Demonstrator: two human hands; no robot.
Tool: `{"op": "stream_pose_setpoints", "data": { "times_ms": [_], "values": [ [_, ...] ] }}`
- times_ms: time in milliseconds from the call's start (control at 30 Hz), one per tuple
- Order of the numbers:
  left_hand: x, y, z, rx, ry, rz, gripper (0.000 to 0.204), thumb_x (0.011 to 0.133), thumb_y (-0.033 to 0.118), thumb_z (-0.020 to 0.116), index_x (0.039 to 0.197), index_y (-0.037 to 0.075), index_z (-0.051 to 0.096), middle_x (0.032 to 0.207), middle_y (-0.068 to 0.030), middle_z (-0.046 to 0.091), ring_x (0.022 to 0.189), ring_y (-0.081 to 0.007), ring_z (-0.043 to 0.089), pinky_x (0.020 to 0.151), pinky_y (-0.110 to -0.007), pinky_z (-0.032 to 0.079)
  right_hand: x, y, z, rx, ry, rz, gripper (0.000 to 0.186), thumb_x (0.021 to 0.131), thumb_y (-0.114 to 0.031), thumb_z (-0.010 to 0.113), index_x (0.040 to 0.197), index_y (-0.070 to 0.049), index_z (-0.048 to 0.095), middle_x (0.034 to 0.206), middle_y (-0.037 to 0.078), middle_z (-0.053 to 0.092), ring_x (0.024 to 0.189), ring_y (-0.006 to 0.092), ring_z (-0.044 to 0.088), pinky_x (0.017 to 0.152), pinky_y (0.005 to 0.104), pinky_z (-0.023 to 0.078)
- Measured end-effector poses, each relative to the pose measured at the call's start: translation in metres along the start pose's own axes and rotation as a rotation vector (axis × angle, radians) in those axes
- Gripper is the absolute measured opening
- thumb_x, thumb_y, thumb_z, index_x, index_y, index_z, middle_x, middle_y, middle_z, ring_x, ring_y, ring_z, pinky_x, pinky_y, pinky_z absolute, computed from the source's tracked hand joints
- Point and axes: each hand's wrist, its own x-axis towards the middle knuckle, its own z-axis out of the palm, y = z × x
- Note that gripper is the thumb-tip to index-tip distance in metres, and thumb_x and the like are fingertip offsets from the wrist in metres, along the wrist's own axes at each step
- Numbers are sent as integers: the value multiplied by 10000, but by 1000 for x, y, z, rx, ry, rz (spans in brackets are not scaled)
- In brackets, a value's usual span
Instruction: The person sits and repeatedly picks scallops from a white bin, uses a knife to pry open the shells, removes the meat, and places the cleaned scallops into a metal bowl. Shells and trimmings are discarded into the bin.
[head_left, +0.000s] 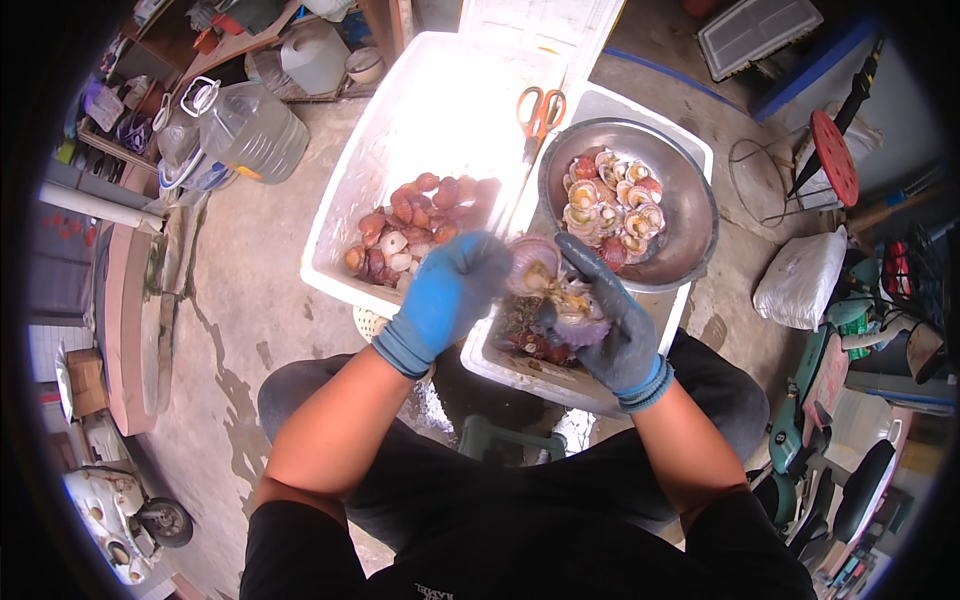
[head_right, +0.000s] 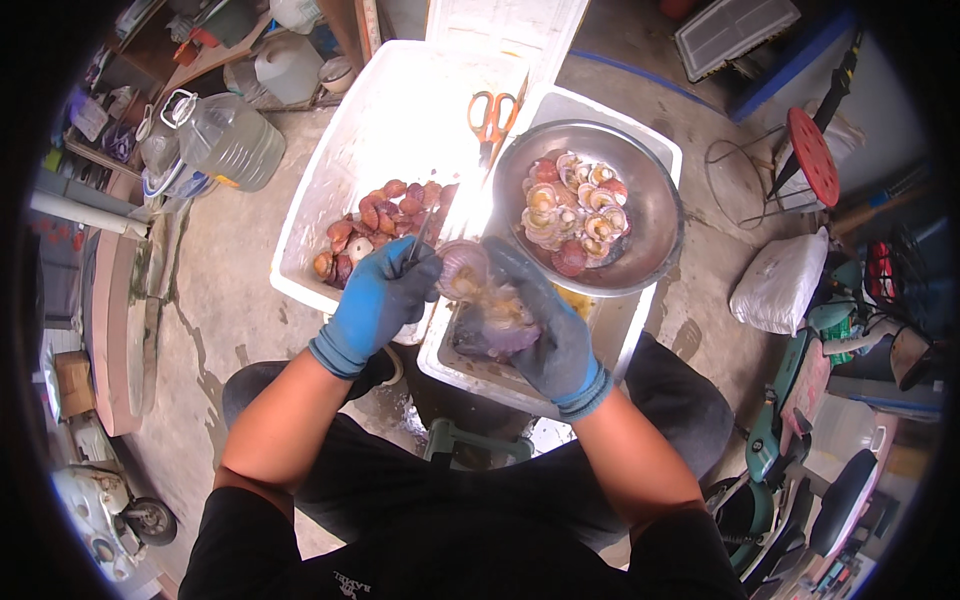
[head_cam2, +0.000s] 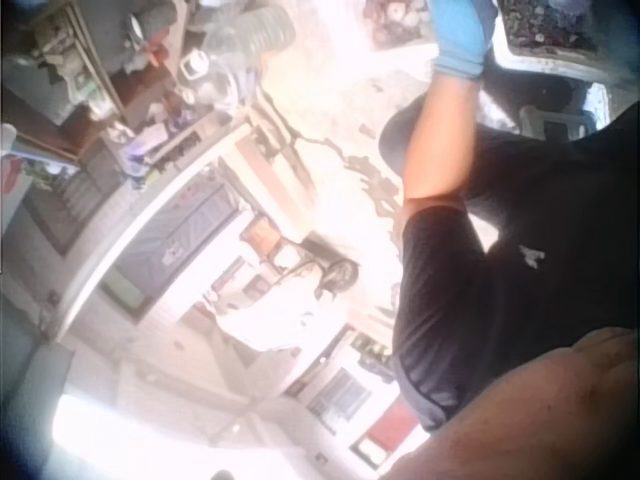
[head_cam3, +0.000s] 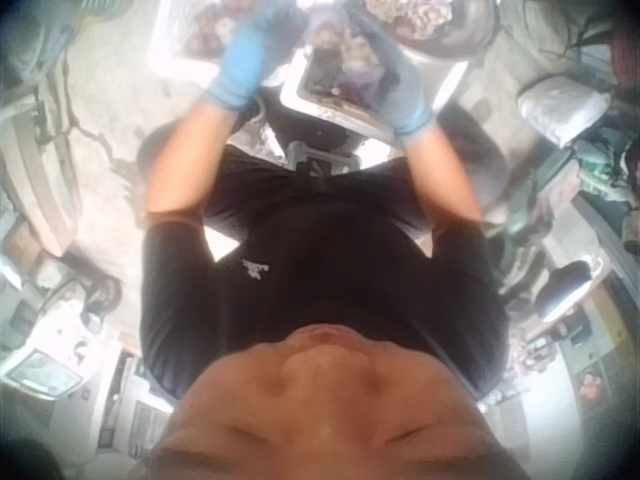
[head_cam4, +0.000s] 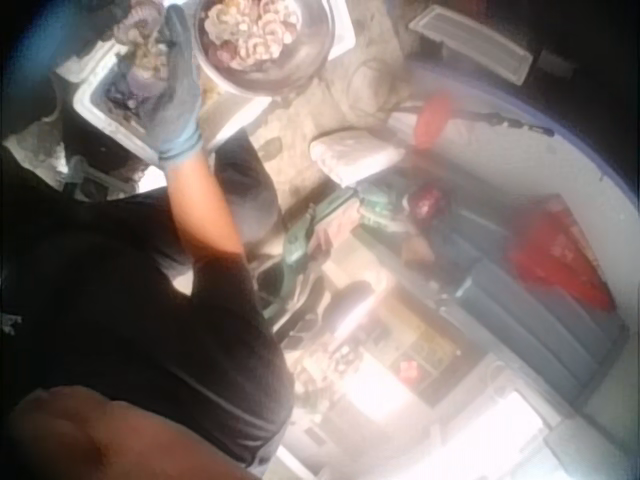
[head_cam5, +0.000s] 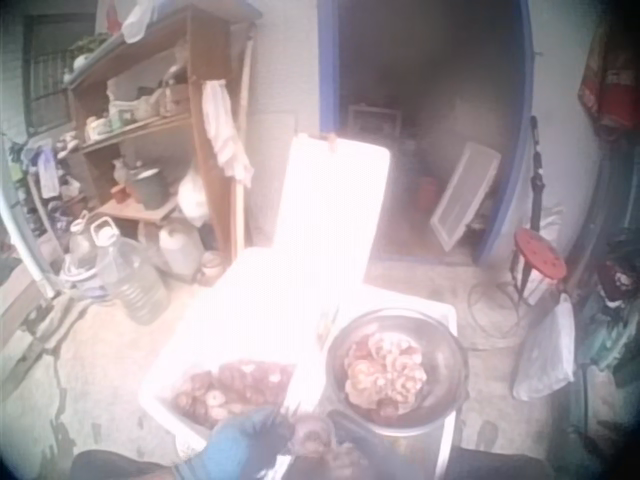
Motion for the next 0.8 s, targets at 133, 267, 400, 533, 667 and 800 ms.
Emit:
{"op": "stream_pose_setpoints", "data": {
  "times_ms": [133, 267, 400, 533, 667, 800],
  "values": [
    [6, -18, 2, 268, 132, 357, 124, 1067, 78, 637, 950, 36, 627, 763, 48, 548, 681, -36, 444, 610, -226, 396, 4, 0, -12, 423, 179, 64, 672, 1131, -493, 416, 1610, -21, 421, 1524, 146, 582, 1167, 241, 655, 943, 380, 587],
    [11, -31, -2, 361, 140, 331, 145, 1062, 76, 644, 934, 16, 615, 750, 26, 544, 706, -49, 456, 635, -247, 416, 0, 0, -11, 136, 225, 18, 766, 1109, -616, 395, 1581, -16, 454, 1449, 190, 633, 943, 274, 722, 835, 385, 612],
    [18, -43, -3, 592, 182, 445, 179, 1062, 120, 660, 932, 8, 607, 740, -1, 553, 686, -57, 461, 625, -266, 423, -10, -5, -7, 264, 52, -9, 730, 1132, -572, 369, 1570, 5, 454, 1412, 195, 656, 919, 285, 733, 813, 389, 619],
    [25, -48, -5, 379, 136, 227, 167, 1063, 170, 650, 948, 48, 637, 772, -76, 622, 672, -154, 549, 624, -325, 456, -12, -15, -26, -76, 19, 144, 636, 1149, -468, 416, 1567, 8, 462, 1391, 182, 667, 1008, 260, 724, 868, 383, 602],
    [24, -37, -5, 14, 63, -18, 180, 1069, 206, 657, 935, 87, 652, 753, -3, 648, 588, -74, 526, 533, -229, 389, -9, 2, -36, -638, -93, 151, 534, 1134, -278, 550, 1574, 11, 460, 1367, 154, 668, 1188, 210, 662, 1032, 342, 534],
    [9, -21, 15, -261, 0, -200, 220, 1083, 263, 620, 965, 87, 679, 724, -12, 668, 546, -98, 575, 506, -237, 411, -7, 27, -19, -676, 135, -77, 552, 1131, -246, 573, 1613, -29, 415, 1398, 93, 620, 1216, 206, 611, 1094, 349, 485]
  ]
}}
